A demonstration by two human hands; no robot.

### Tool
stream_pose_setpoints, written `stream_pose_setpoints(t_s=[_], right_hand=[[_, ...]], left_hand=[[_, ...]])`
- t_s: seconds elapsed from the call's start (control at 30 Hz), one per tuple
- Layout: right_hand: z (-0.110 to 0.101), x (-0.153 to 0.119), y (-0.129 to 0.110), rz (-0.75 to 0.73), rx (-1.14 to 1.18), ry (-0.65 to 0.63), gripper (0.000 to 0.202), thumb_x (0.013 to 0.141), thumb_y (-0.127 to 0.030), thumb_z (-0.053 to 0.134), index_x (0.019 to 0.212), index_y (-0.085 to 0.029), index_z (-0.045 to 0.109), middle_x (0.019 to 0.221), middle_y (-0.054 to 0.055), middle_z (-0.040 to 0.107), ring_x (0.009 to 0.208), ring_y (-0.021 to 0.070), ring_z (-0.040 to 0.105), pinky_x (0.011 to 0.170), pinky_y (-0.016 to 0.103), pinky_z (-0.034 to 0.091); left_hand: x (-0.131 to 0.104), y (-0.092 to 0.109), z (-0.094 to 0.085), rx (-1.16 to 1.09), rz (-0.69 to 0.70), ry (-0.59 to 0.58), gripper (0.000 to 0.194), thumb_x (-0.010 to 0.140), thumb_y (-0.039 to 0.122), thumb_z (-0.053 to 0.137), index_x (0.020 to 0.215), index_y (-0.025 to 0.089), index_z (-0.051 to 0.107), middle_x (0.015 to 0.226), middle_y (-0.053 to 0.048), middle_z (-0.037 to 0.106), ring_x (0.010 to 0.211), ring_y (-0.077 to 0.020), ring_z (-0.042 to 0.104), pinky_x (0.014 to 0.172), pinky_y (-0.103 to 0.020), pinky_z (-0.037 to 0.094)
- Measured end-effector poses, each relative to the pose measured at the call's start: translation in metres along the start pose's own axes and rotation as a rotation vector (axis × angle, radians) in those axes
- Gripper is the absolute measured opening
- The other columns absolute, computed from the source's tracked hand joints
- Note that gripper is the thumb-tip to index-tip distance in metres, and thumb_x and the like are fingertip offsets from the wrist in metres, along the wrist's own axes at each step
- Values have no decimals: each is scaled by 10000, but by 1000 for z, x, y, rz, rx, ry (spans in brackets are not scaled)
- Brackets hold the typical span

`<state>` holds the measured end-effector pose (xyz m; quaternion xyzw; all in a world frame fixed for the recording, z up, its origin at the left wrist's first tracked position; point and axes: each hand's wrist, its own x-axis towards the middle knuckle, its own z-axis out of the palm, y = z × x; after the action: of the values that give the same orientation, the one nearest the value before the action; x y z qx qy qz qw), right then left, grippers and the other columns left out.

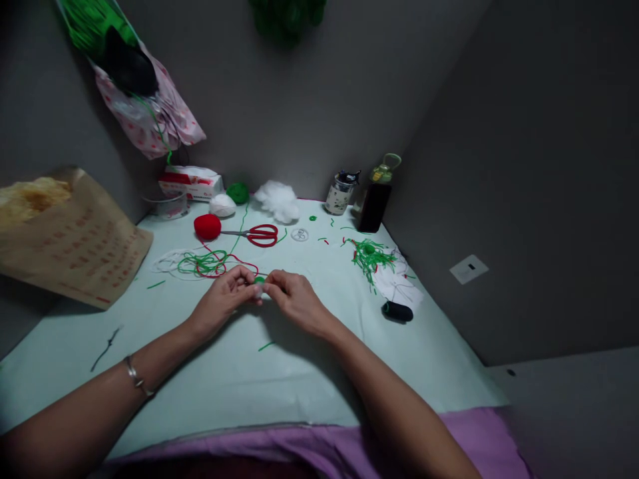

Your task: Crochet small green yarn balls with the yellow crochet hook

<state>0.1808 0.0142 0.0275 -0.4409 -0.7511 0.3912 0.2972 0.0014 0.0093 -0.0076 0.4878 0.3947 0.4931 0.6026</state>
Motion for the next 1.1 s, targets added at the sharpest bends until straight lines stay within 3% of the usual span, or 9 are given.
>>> stream_pose_setpoints(t_s=[0.2, 0.27, 0.37, 0.5, 0.67, 0.83, 0.97, 1.1], right_hand=[[13, -6, -3, -137, -271, -17, 123, 916, -181, 561, 808, -196, 618, 681, -26, 578, 625, 119, 445, 636, 254, 315], [13, -5, -1, -110, -273, 15, 118, 916, -202, 582, 807, -198, 625, 659, -32, 567, 602, 115, 425, 617, 255, 303], [8, -1, 3, -26, -224, 74, 183, 922, -274, 609, 759, -196, 636, 609, -44, 512, 576, 111, 385, 583, 263, 277], [1, 2, 9, 74, -79, 87, 239, 901, -315, 640, 701, -186, 647, 569, -51, 470, 551, 105, 360, 543, 267, 262], [-1, 4, 9, 70, -20, 45, 325, 948, -371, 565, 688, -178, 595, 595, -44, 465, 567, 106, 382, 546, 253, 294], [5, -1, -3, 10, -61, -1, 260, 958, -276, 525, 727, -177, 593, 643, -39, 511, 612, 113, 422, 605, 252, 313], [15, -5, -5, -43, -120, 13, 236, 936, -193, 543, 704, -178, 589, 640, -41, 499, 628, 118, 427, 633, 264, 298], [9, -1, 2, -73, -129, 43, 180, 929, -208, 591, 767, -186, 666, 726, -14, 577, 694, 136, 513, 696, 276, 367]], left_hand=[[-1, -2, 6, 82, 35, 99, 227, 724, 167, 689, 819, 222, 491, 695, 96, 507, 514, -77, 525, 506, -202, 426], [-1, -2, 7, 83, 32, 85, 192, 748, 185, 669, 857, 222, 515, 733, 81, 537, 527, -90, 546, 521, -223, 448], [-2, 1, 5, 63, 34, 41, 173, 800, 246, 681, 897, 216, 541, 822, 49, 579, 646, -117, 622, 665, -270, 518], [-3, 5, 0, 43, 36, -47, 235, 840, 315, 721, 966, 213, 551, 905, 25, 601, 768, -138, 682, 789, -294, 519], [-1, 1, -1, 57, 40, -81, 289, 838, 347, 739, 970, 217, 516, 880, 37, 590, 669, -117, 676, 658, -263, 494], [1, -5, 0, 123, 46, -30, 227, 829, 302, 694, 885, 226, 488, 711, 75, 542, 535, -94, 547, 514, -230, 389], [2, -6, -2, 188, 74, 59, 220, 735, 148, 700, 816, 222, 509, 687, 92, 483, 546, -80, 431, 525, -218, 328], [2, -4, -4, 165, 48, 51, 181, 746, 161, 681, 825, 219, 529, 748, 74, 542, 610, -98, 531, 598, -234, 406]])
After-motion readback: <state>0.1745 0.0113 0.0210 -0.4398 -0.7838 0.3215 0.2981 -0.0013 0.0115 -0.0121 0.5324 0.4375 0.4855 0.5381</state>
